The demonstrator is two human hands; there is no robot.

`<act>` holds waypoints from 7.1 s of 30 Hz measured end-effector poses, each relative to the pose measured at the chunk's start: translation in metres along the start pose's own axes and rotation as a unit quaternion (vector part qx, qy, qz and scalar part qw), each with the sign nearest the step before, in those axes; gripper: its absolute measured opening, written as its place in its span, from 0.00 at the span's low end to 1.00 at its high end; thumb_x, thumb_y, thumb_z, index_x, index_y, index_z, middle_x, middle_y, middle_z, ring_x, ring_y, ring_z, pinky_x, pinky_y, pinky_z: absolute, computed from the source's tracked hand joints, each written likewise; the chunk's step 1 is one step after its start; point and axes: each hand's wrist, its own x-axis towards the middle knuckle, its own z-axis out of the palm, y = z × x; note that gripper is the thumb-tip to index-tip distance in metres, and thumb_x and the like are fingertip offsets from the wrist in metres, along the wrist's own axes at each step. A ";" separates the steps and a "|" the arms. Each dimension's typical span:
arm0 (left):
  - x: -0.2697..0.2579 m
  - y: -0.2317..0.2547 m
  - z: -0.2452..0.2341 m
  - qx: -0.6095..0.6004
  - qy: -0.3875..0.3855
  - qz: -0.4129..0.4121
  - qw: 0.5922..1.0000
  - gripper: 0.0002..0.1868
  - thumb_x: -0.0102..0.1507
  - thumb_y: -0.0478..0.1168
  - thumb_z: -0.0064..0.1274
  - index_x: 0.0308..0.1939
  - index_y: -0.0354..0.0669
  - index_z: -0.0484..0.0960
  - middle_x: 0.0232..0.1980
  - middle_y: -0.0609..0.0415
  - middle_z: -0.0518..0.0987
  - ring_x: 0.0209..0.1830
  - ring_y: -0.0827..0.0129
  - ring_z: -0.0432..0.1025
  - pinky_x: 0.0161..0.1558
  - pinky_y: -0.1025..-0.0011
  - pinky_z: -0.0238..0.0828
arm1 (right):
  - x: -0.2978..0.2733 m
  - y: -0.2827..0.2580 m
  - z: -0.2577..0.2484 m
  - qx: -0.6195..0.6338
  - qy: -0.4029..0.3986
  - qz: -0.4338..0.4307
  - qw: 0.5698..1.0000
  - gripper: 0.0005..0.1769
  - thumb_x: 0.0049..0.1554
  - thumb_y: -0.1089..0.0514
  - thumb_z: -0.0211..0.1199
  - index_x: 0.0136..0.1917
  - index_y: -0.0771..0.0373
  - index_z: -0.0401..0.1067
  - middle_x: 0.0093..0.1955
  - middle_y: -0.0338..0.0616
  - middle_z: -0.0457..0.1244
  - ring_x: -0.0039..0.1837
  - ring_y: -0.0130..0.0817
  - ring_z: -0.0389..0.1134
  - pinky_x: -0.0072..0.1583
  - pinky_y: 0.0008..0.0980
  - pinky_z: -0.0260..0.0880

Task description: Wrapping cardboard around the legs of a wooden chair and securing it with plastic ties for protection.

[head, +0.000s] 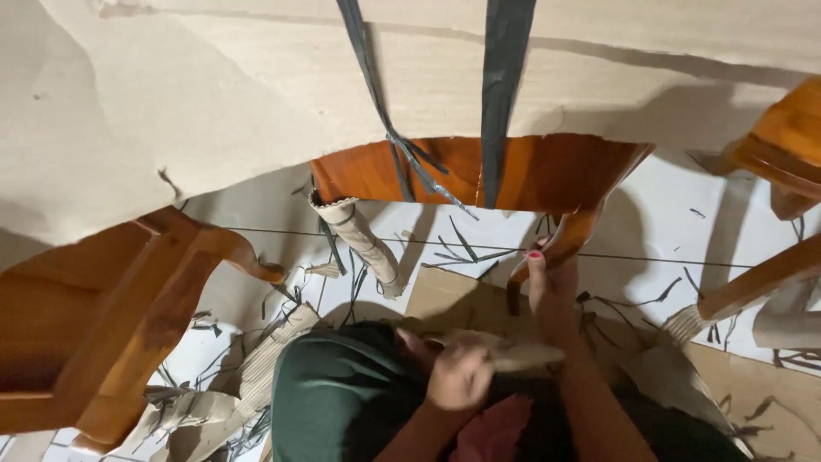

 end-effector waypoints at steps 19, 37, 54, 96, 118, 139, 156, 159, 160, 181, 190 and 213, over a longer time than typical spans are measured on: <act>0.068 0.007 0.015 -0.304 0.155 -0.222 0.914 0.07 0.72 0.38 0.45 0.45 0.40 0.78 0.31 0.56 0.77 0.31 0.73 0.71 0.38 0.73 0.68 | -0.054 0.021 -0.097 -0.153 -0.046 0.124 0.979 0.20 0.48 0.54 0.73 0.55 0.58 0.82 0.53 0.41 0.74 0.55 0.29 0.72 0.58 0.31 0.70; -0.037 -0.123 0.044 0.061 -0.258 -0.427 0.865 0.23 0.64 0.45 0.54 0.64 0.53 0.76 0.64 0.55 0.80 0.71 0.50 0.66 0.74 0.50 0.53 | -0.035 0.049 -0.133 -0.001 0.041 -0.011 0.999 0.13 0.60 0.71 0.60 0.59 0.66 0.75 0.51 0.48 0.68 0.55 0.34 0.67 0.62 0.46 0.67; 0.099 -0.032 0.060 -0.083 0.033 -0.248 0.965 0.21 0.58 0.45 0.68 0.52 0.41 0.83 0.47 0.46 0.85 0.54 0.49 0.79 0.57 0.57 0.74 | -0.002 0.098 -0.082 0.197 -0.017 -0.074 0.977 0.13 0.58 0.78 0.56 0.52 0.65 0.71 0.49 0.39 0.62 0.54 0.28 0.64 0.59 0.33 0.65; 0.170 0.003 0.046 -0.244 0.188 -0.119 0.944 0.02 0.63 0.34 0.63 0.39 0.44 0.86 0.33 0.52 0.81 0.38 0.67 0.75 0.48 0.64 0.71 | 0.031 -0.040 -0.055 0.051 0.127 -0.278 0.951 0.24 0.54 0.69 0.77 0.56 0.66 0.64 0.45 0.39 0.60 0.44 0.25 0.61 0.53 0.29 0.65; 0.175 -0.027 0.068 -0.339 0.129 -0.268 0.892 0.17 0.60 0.38 0.67 0.53 0.46 0.85 0.48 0.51 0.85 0.51 0.75 0.74 0.57 0.68 0.71 | 0.032 -0.033 -0.060 -0.046 -0.018 -0.271 0.961 0.18 0.63 0.63 0.64 0.65 0.70 0.72 0.56 0.57 0.69 0.53 0.44 0.70 0.57 0.47 0.69; 0.169 -0.020 0.071 -0.309 -0.027 -0.279 0.909 0.26 0.76 0.54 0.34 0.70 0.43 0.74 0.66 0.35 0.74 0.70 0.48 0.66 0.72 0.47 0.57 | -0.013 0.092 -0.158 -0.441 -0.067 0.174 0.878 0.18 0.62 0.50 0.58 0.52 0.68 0.78 0.47 0.63 0.70 0.55 0.63 0.71 0.57 0.56 0.69; 0.177 -0.022 0.052 -0.315 -0.083 -0.254 0.911 0.25 0.76 0.54 0.37 0.70 0.44 0.74 0.66 0.38 0.76 0.71 0.51 0.66 0.72 0.48 0.59 | -0.097 0.305 -0.022 -0.524 -0.273 0.063 0.804 0.12 0.60 0.48 0.59 0.41 0.56 0.72 0.41 0.42 0.68 0.51 0.43 0.72 0.61 0.47 0.65; 0.180 -0.017 0.048 -0.302 -0.094 -0.259 0.913 0.26 0.76 0.54 0.36 0.70 0.44 0.74 0.65 0.34 0.76 0.70 0.46 0.67 0.73 0.48 0.59 | -0.089 0.326 -0.036 -0.443 -0.280 0.100 0.846 0.13 0.62 0.45 0.58 0.45 0.53 0.76 0.46 0.44 0.70 0.54 0.47 0.72 0.63 0.41 0.68; 0.178 -0.021 0.050 -0.298 -0.097 -0.256 0.914 0.26 0.76 0.54 0.36 0.70 0.45 0.74 0.65 0.35 0.76 0.70 0.48 0.67 0.72 0.48 0.60 | -0.081 0.313 -0.043 -0.451 -0.282 0.091 0.842 0.14 0.61 0.41 0.56 0.48 0.47 0.77 0.46 0.39 0.71 0.55 0.43 0.73 0.61 0.41 0.70; 0.180 -0.023 0.043 -0.290 -0.123 -0.266 0.911 0.26 0.76 0.54 0.36 0.71 0.45 0.73 0.67 0.35 0.75 0.72 0.47 0.65 0.74 0.48 0.56 | -0.022 0.216 -0.149 -0.489 -0.238 0.232 0.807 0.29 0.55 0.41 0.63 0.66 0.51 0.76 0.60 0.45 0.70 0.61 0.46 0.73 0.62 0.45 0.72; 0.177 -0.031 0.049 -0.285 -0.120 -0.270 0.912 0.26 0.77 0.55 0.35 0.71 0.47 0.73 0.67 0.37 0.75 0.72 0.49 0.65 0.74 0.48 0.57 | -0.060 0.232 -0.044 -0.441 -0.232 -0.047 0.866 0.19 0.56 0.42 0.64 0.60 0.42 0.78 0.55 0.34 0.72 0.60 0.39 0.72 0.63 0.37 0.69; 0.174 -0.032 0.050 -0.256 -0.128 -0.305 0.909 0.28 0.76 0.58 0.34 0.72 0.47 0.72 0.69 0.34 0.73 0.73 0.47 0.64 0.75 0.48 0.55 | -0.018 0.038 -0.122 -0.326 -0.244 0.215 0.888 0.18 0.65 0.50 0.55 0.65 0.43 0.79 0.60 0.46 0.71 0.62 0.46 0.72 0.61 0.43 0.69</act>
